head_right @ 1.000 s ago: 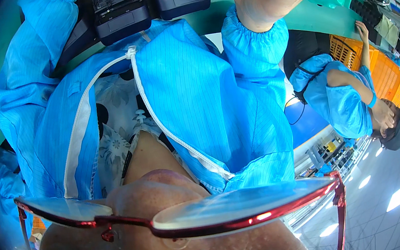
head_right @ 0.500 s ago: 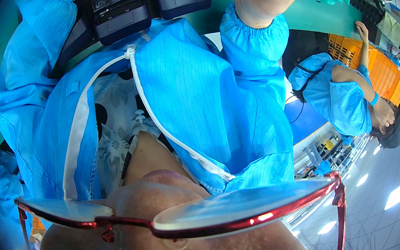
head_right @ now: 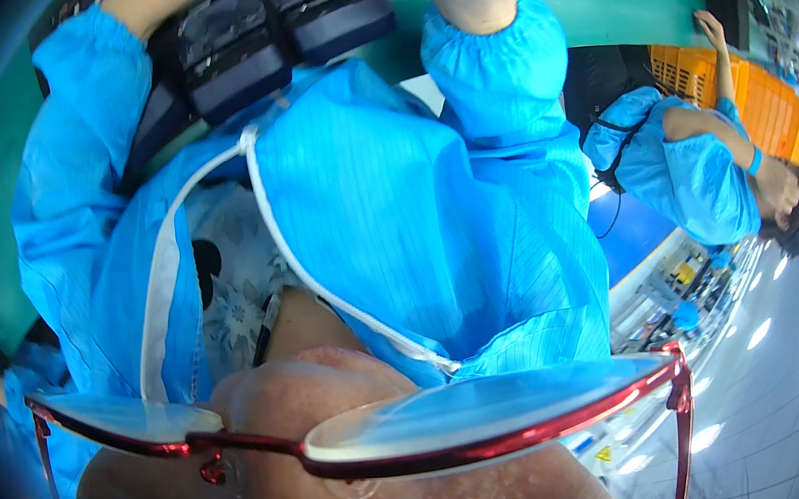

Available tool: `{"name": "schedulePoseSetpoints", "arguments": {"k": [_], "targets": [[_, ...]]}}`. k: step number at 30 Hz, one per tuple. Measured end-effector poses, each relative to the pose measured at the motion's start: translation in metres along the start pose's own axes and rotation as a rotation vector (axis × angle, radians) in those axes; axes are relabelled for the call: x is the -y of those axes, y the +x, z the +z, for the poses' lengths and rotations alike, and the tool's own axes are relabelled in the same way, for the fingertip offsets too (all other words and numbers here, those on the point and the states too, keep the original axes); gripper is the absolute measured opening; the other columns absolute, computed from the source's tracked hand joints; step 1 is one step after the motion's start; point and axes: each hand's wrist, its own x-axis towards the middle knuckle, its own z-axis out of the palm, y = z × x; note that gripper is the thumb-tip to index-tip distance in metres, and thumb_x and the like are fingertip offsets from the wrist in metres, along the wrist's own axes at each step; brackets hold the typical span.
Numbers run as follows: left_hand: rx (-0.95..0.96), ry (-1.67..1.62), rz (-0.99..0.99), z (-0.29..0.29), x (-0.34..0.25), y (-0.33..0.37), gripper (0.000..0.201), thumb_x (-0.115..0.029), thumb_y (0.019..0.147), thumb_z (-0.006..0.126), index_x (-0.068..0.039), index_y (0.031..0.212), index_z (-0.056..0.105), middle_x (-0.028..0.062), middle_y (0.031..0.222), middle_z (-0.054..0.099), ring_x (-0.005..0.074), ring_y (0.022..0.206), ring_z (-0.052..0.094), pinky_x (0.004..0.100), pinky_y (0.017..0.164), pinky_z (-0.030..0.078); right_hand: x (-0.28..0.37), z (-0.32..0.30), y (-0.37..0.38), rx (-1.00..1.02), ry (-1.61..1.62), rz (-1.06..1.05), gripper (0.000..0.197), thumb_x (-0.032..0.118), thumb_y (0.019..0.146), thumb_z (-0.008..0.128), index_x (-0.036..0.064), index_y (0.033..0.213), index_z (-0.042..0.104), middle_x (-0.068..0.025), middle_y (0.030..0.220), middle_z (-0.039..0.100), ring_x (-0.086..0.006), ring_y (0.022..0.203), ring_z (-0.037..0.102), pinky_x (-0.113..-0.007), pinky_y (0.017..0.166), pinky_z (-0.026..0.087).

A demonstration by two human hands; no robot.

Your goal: Assembling internal components into electronic device housings at a production line station.

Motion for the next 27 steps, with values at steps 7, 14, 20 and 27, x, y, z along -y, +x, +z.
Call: {"name": "schedulePoseSetpoints", "arguments": {"k": [7,14,20,27], "targets": [[-0.067,-0.034,0.146,0.017,0.002,0.027,0.013,-0.016,0.084,0.076,-0.004,0.085,0.071,0.0135,0.077,0.07,0.0302,0.072,0.069,0.0379,0.067,0.053,0.08,0.008,0.019,-0.011,0.294,-0.147,0.057,0.03,0.09,0.079,-0.0043,0.129,0.055,-0.0206,0.09,0.069,-0.0228,0.061,0.065,-0.036,0.059,0.055],[-0.052,-0.113,0.012,0.002,-0.015,0.019,0.012,-0.011,0.083,0.077,-0.001,0.088,0.071,0.0165,0.082,0.07,0.0325,0.075,0.069,0.0385,0.069,0.053,0.141,-0.011,-0.001,0.345,0.629,-0.251,0.055,0.029,0.091,0.076,-0.0048,0.129,0.056,-0.0203,0.088,0.069,-0.0228,0.061,0.064,-0.035,0.058,0.054],[-0.079,-0.081,0.049,-0.006,-0.038,0.023,0.018,-0.015,0.082,0.08,-0.001,0.09,0.073,0.0154,0.083,0.071,0.0318,0.075,0.07,0.0375,0.069,0.054,0.164,-0.018,-0.017,0.435,0.663,-0.282,0.052,0.028,0.092,0.075,-0.0047,0.128,0.056,-0.0199,0.088,0.069,-0.0227,0.061,0.064,-0.035,0.058,0.054],[-0.063,-0.113,-0.054,-0.003,-0.046,0.025,0.019,-0.015,0.082,0.081,-0.001,0.09,0.072,0.0133,0.082,0.071,0.0272,0.072,0.069,0.0359,0.067,0.053,0.178,-0.03,-0.03,0.478,0.673,-0.29,0.05,0.028,0.093,0.074,-0.0046,0.126,0.057,-0.0195,0.088,0.069,-0.0227,0.06,0.064,-0.035,0.058,0.053]]}}
